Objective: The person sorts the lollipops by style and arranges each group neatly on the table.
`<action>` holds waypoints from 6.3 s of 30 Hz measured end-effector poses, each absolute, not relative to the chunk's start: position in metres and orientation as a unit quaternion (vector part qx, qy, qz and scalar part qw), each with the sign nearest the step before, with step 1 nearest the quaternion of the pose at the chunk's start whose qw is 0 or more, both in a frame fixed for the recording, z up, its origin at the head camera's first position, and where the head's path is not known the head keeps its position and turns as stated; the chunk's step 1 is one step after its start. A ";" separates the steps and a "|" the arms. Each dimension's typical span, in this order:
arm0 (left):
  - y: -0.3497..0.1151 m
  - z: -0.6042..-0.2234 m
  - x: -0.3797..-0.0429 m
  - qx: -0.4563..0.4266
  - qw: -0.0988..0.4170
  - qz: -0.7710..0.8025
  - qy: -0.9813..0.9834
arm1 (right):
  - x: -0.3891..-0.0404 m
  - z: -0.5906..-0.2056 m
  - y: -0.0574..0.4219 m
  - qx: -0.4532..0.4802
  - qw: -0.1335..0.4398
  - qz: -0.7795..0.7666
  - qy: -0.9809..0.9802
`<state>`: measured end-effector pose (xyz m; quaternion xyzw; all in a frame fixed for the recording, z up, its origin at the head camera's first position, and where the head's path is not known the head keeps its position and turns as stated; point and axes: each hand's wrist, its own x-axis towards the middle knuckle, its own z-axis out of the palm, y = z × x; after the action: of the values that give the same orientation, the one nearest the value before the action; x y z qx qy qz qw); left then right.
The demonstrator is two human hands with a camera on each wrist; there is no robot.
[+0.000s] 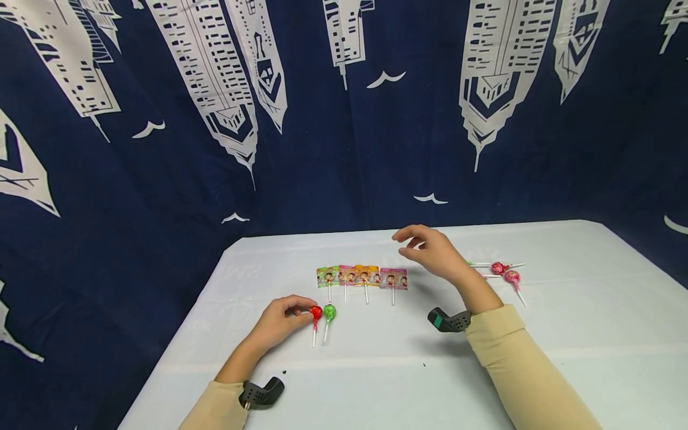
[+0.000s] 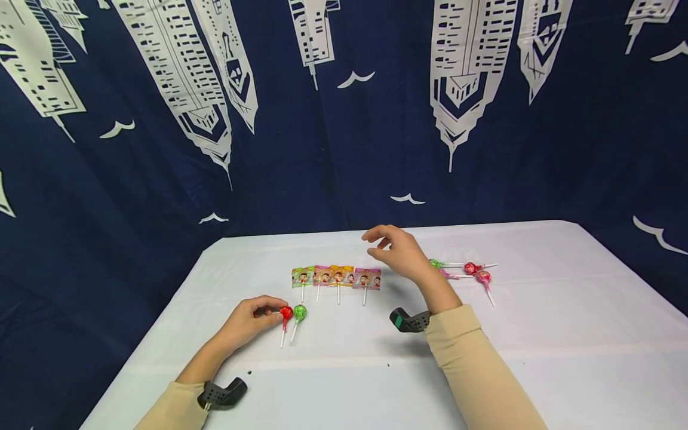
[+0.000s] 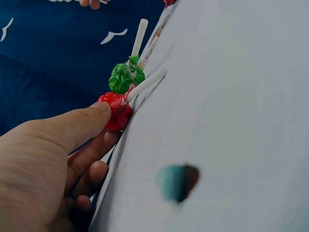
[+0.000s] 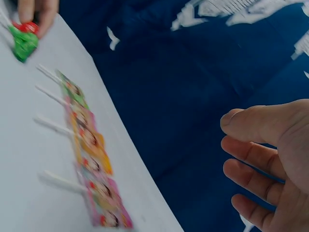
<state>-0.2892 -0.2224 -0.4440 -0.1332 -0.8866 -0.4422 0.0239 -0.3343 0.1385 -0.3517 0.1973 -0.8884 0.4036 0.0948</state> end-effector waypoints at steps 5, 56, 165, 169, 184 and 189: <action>-0.221 -0.444 -0.288 -0.130 0.025 -0.439 -0.889 | -0.339 -0.351 0.166 0.160 0.083 0.412 -0.893; -0.222 -0.444 -0.288 -0.117 0.019 -0.451 -0.884 | -0.356 -0.409 0.243 0.047 -0.008 0.337 -0.940; -0.222 -0.444 -0.288 -0.125 0.021 -0.445 -0.887 | -0.313 -0.409 0.062 0.338 -0.050 0.461 -0.819; -0.222 -0.444 -0.288 -0.129 0.022 -0.444 -0.886 | -0.309 -0.411 0.056 0.329 -0.049 0.459 -0.824; -0.222 -0.445 -0.289 -0.138 0.020 -0.445 -0.885 | -0.304 -0.429 0.041 0.335 -0.002 0.440 -0.833; -0.222 -0.444 -0.288 -0.136 0.021 -0.444 -0.886 | -0.303 -0.433 0.039 0.346 0.016 0.432 -0.832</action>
<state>-0.2883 -0.2216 -0.4442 -0.1357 -0.8857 -0.4436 0.0207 -0.3033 0.0392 -0.4327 0.3462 -0.8325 0.4322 0.0161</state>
